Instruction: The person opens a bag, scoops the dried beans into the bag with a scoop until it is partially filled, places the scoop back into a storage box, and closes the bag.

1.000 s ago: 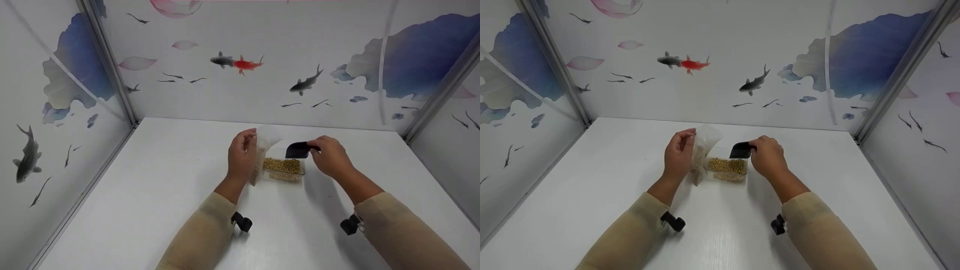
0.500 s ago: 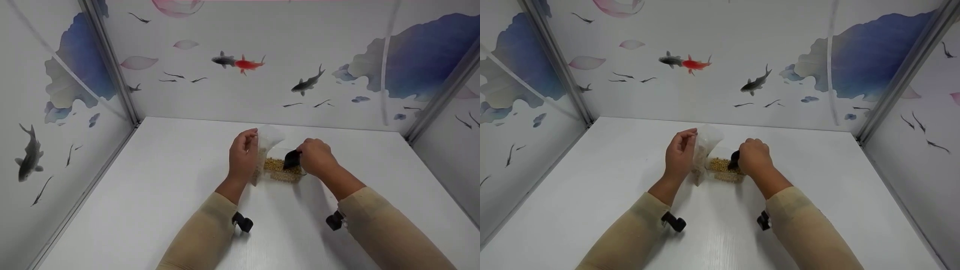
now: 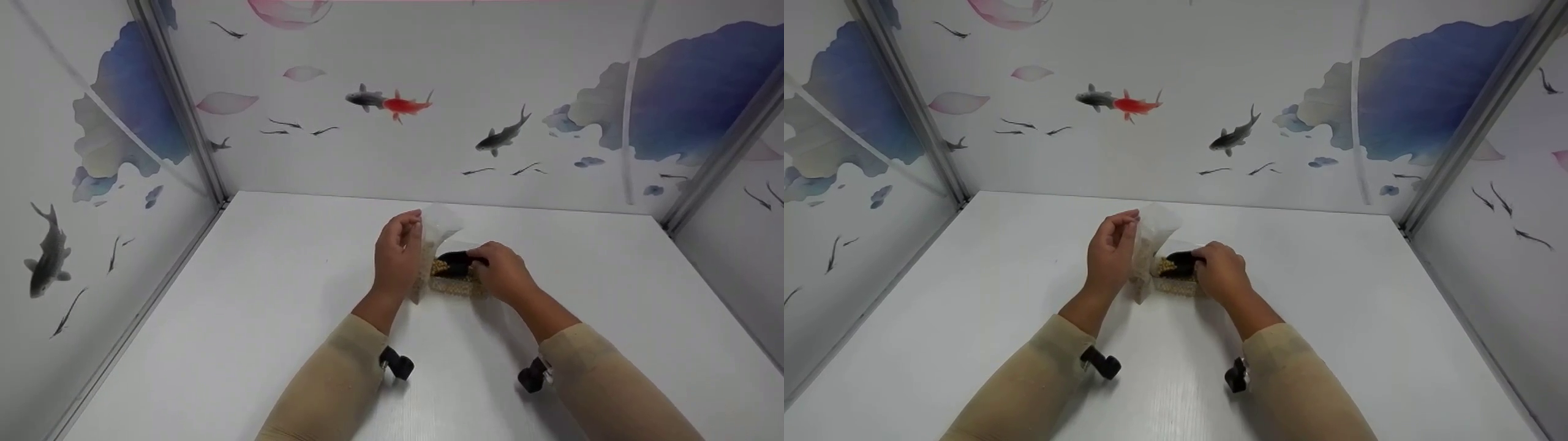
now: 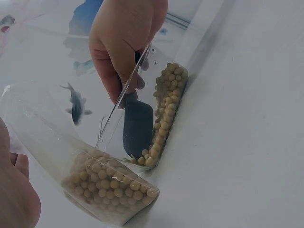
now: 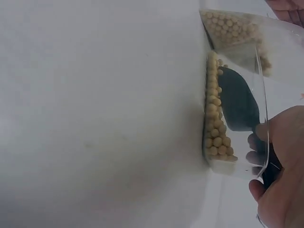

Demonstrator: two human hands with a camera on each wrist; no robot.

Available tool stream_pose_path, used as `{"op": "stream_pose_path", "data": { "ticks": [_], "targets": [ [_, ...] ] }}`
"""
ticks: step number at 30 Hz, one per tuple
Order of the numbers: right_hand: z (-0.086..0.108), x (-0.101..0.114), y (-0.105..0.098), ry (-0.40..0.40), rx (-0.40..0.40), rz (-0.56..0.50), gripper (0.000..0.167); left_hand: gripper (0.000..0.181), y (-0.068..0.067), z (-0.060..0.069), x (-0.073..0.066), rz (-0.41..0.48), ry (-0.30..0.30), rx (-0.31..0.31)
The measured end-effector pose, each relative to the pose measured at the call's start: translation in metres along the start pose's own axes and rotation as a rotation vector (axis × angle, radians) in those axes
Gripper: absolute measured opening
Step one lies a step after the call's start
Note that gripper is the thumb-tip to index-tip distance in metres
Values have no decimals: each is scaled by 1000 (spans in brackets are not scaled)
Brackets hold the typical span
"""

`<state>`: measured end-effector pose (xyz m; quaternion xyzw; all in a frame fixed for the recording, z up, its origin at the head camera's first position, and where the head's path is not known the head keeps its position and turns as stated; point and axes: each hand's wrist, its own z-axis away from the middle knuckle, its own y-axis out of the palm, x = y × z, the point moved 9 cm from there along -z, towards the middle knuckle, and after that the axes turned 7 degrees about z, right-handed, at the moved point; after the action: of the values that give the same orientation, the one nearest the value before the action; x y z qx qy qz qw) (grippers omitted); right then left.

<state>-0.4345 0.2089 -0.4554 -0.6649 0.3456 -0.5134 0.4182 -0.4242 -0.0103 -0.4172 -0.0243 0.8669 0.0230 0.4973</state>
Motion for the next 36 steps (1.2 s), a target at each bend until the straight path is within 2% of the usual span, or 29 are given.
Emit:
{"op": "stream_pose_path", "data": {
  "ticks": [5,12,23,30,36],
  "targets": [
    [4,-6,6,41,-49,-119,36,22,1,0,-1,-8,15,6],
    [11,-9,6,21,-113,-180,35,22,0,-1,-1,-10,20,-5],
    [17,-23,7,110,-123,-354,36,22,1,0,-2,-20,-4,-11],
    [20,-29,0,116,-180,-375,35,21,1,-1,-3,-22,5,-15],
    [21,-32,-8,107,-197,-364,35,22,1,0,-1,-24,16,-6]
  ]
}}
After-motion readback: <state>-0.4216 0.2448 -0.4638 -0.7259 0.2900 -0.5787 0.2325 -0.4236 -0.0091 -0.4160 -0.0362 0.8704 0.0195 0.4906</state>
